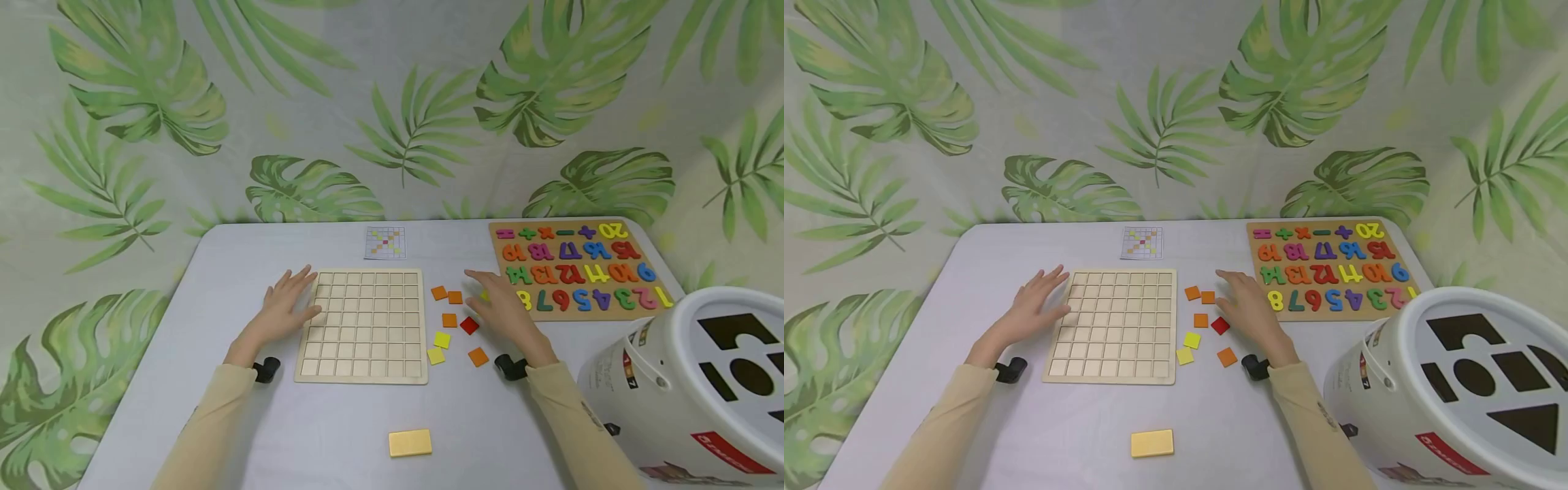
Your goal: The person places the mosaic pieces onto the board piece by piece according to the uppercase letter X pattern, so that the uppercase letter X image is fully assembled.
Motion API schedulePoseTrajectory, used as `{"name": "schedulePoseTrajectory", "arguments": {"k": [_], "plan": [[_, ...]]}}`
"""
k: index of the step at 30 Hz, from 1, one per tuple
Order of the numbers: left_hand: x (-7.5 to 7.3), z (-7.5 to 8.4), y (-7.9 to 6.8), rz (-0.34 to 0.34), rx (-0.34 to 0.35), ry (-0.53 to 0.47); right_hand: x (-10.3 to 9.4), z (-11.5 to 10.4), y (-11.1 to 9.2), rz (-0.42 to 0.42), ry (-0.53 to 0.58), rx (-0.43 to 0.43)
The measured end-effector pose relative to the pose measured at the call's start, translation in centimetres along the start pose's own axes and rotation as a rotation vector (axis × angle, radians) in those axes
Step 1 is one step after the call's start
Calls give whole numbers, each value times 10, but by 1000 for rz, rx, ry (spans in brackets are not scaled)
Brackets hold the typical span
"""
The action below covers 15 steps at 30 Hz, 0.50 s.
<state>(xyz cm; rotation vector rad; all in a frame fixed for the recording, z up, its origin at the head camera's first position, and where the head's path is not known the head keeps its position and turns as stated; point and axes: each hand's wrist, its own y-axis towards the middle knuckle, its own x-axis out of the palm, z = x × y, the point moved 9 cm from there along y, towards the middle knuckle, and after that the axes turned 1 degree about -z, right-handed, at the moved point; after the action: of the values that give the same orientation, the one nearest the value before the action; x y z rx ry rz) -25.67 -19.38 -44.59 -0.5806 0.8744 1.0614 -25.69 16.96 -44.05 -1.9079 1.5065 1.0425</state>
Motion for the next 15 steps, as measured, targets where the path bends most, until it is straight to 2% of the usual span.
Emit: {"name": "schedulePoseTrajectory", "arguments": {"k": [4, 7, 11, 15], "plan": [[7, -9, -5, -83, 50, -45, 4, 12, -6, -32, 41, 108], [15, -15, -8, -146, 50, -54, 7, 21, -11, -46, 42, 170], [21, -20, -11, -198, 39, -53, 9, 27, -14, -49, 5, 195], [24, -23, -13, -215, 38, -27, 10, 29, -14, -45, -22, 188]]}}
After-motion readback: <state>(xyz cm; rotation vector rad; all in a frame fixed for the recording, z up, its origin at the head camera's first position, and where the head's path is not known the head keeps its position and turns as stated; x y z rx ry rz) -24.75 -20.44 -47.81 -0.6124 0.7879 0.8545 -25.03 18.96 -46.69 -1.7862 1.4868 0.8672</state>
